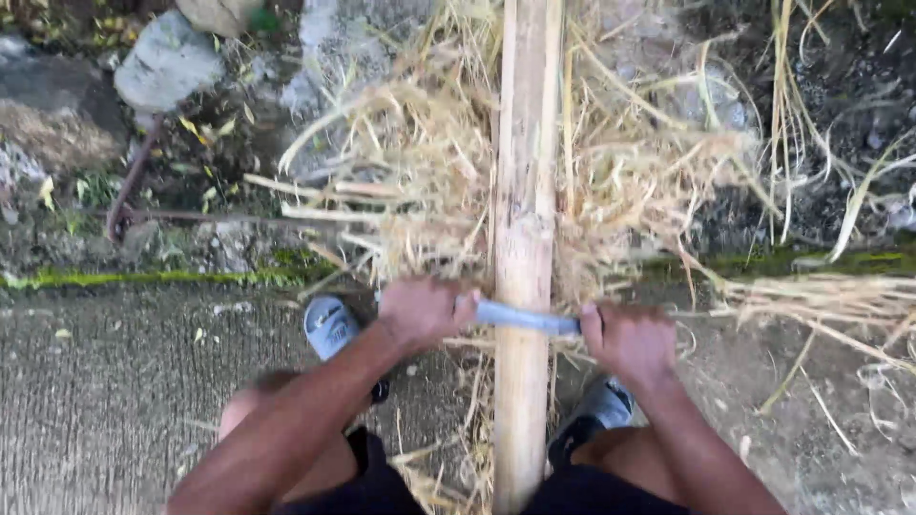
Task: Scraping a bamboo pole with a knife to remove the outer layer.
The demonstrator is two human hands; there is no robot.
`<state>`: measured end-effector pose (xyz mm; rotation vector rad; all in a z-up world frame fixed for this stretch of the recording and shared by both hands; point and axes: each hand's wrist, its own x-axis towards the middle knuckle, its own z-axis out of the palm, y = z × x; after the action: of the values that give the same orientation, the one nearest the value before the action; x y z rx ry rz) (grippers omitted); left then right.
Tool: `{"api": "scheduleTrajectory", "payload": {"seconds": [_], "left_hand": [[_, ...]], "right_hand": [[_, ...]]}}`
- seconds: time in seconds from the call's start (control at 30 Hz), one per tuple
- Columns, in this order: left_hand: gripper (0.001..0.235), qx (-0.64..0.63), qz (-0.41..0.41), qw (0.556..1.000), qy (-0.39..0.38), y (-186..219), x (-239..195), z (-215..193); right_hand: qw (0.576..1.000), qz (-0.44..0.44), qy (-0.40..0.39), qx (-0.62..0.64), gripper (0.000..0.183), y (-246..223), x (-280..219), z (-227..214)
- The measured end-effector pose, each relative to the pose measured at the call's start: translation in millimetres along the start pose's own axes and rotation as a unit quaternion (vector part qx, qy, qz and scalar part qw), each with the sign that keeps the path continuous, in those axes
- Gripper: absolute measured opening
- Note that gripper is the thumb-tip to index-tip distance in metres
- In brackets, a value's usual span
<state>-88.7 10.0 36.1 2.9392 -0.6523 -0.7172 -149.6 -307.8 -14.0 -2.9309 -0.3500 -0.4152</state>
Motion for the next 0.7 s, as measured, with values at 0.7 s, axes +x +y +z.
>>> {"api": "scheduleTrajectory", "payload": {"seconds": [0.7], "left_hand": [[0.064, 0.011, -0.055, 0.974, 0.218, -76.1, 173.0, -109.4]], "right_hand": [[0.993, 0.115, -0.007, 0.007, 0.049, 63.4, 235.8, 13.5]]}}
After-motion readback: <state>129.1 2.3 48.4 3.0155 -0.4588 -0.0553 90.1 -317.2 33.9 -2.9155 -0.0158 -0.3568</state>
